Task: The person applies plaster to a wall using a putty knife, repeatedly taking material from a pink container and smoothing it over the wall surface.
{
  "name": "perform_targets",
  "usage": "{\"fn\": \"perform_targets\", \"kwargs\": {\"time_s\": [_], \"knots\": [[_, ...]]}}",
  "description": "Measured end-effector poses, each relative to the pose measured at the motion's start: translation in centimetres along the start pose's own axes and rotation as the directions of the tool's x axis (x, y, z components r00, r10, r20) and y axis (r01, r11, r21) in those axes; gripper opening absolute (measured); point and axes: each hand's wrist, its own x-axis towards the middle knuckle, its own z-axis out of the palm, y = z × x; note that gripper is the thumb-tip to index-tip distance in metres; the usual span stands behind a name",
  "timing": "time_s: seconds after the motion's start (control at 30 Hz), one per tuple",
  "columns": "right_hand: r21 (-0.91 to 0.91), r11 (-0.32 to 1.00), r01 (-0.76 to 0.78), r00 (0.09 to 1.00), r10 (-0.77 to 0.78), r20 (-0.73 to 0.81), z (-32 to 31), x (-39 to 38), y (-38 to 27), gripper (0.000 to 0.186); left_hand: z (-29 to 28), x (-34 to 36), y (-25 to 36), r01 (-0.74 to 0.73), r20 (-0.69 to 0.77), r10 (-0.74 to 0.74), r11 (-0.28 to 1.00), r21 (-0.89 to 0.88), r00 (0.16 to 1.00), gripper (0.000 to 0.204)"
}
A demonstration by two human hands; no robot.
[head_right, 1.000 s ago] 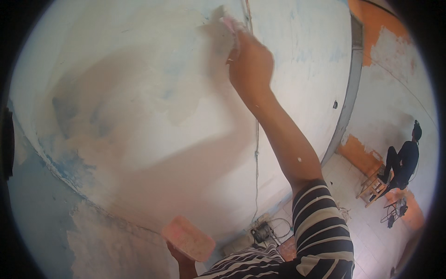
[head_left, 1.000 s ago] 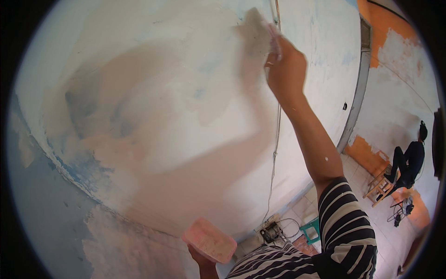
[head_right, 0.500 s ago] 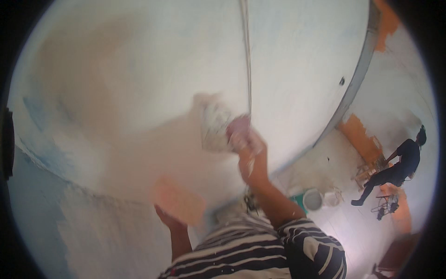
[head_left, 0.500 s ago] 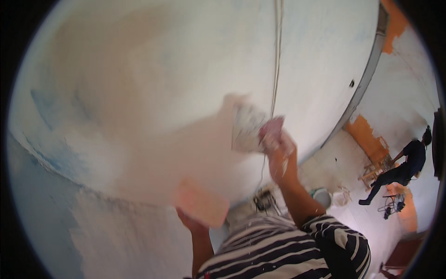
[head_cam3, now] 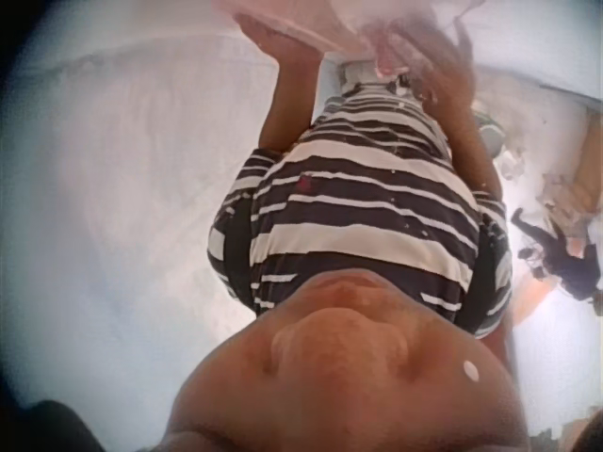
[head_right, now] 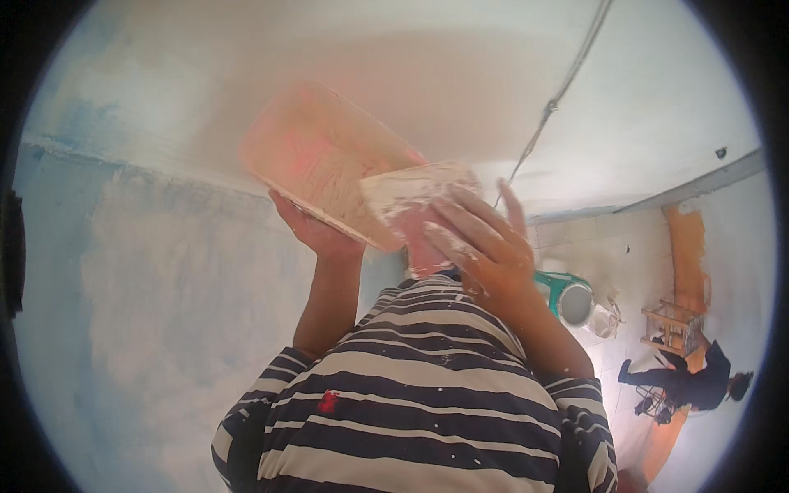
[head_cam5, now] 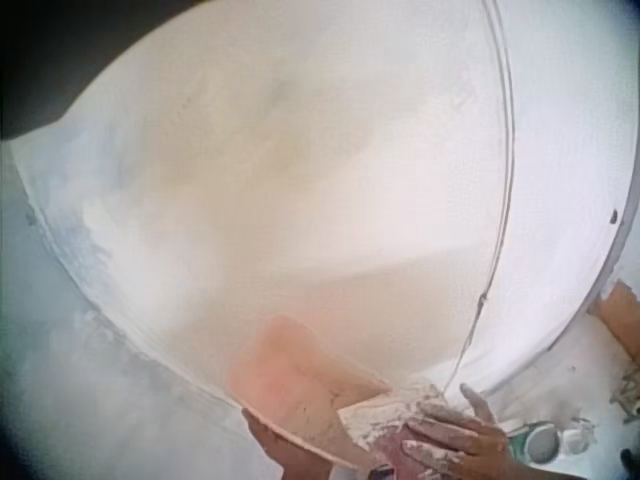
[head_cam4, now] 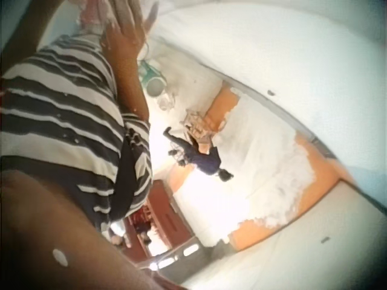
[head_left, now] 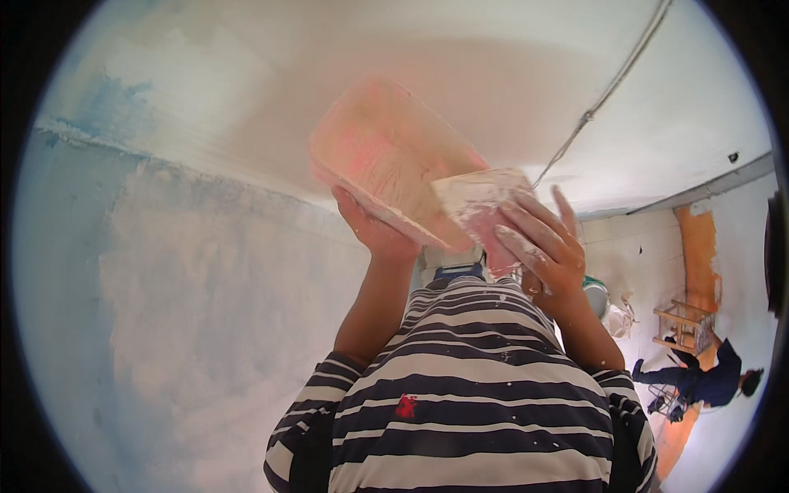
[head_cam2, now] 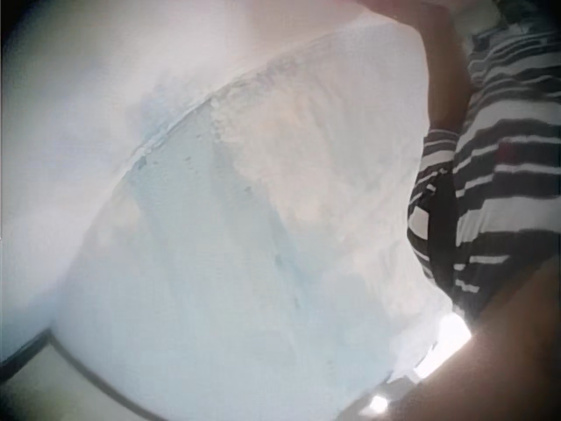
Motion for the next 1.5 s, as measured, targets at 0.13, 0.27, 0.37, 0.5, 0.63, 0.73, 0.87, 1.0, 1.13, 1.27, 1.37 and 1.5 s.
{"fn": "perform_targets", "kwargs": {"time_s": [0.13, 0.27, 0.37, 0.5, 0.63, 0.73, 0.87, 1.0, 1.13, 1.27, 1.37, 1.5], "knots": [[-0.103, 0.988, -0.116, 0.99, 0.107, -0.093, 0.3, -3.3, 3.9, 0.03, -4.4, 1.0, 1.4, -0.178, 0.1, 0.188, 0.979, -0.099, 0.977, 0.07], [-0.05, 0.998, -0.034, 0.945, 0.016, -0.326, 1.3, -1.3, 2.7, 0.021, -3.8, 0.7, 1.9, -0.359, 0.294, 0.305, 0.921, 0.15, 0.906, 0.067], [0.078, 0.989, 0.123, 0.992, -0.121, -0.029, 2.7, 0.6, 1.1, 0.022, -1.8, 0.1, 1.1, -0.507, 0.223, 0.466, 0.679, 0.531, 0.856, 0.064], [0.172, 0.981, 0.095, 0.991, -0.077, -0.111, 5.3, -2.4, 4.0, 0.025, -0.9, 0.6, 2.7, -0.553, 0.194, 0.519, 0.797, 0.243, 0.832, 0.062], [0.207, 0.963, -0.172, 0.962, 0.21, -0.177, 5.7, -3.7, 5.8, 0.024, -4.4, 0.7, 3.7, -0.581, 0.215, 0.541, 0.773, 0.253, 0.813, 0.062], [0.325, 0.936, -0.132, 0.935, 0.227, -0.274, 5.4, -0.8, 2.2, 0.025, -4.6, -0.1, 3.2, -0.59, 0.242, 0.539, 0.756, 0.284, 0.807, 0.063], [0.41, 0.91, 0.059, 0.989, 0.002, -0.148, 4.8, -0.1, 1.6, 0.032, -4.4, -0.1, 2.2, -0.595, 0.258, 0.537, 0.744, 0.304, 0.803, 0.063], [0.239, 0.97, -0.046, 0.997, 0.06, -0.05, 6.0, -2.3, 5.1, 0.032, -4.4, 0.8, 3.0, -0.587, 0.241, 0.538, 0.768, 0.255, 0.808, 0.064], [0.29, 0.952, -0.099, 0.939, 0.185, -0.288, 6.2, -1.7, 5.8, 0.028, -5.0, 0.5, 3.0, -0.575, 0.251, 0.522, 0.783, 0.237, 0.815, 0.064], [0.329, 0.932, 0.154, 0.981, -0.106, -0.16, 5.0, 1.3, 2.6, 0.022, -5.4, -0.1, 2.7, -0.559, 0.257, 0.503, 0.79, 0.252, 0.825, 0.065], [0.341, 0.94, -0.014, 0.994, 0.05, -0.095, 6.7, 0.3, 3.5, 0.02, -5.6, 0.6, 3.2, -0.514, 0.234, 0.473, 0.842, 0.165, 0.85, 0.065], [0.196, 0.914, -0.355, 0.907, 0.387, -0.163, 6.1, -1.5, 6.8, 0.017, -7.8, 0.9, 3.5, -0.371, 0.227, 0.355, 0.928, 0.028, 0.907, 0.066]]}}
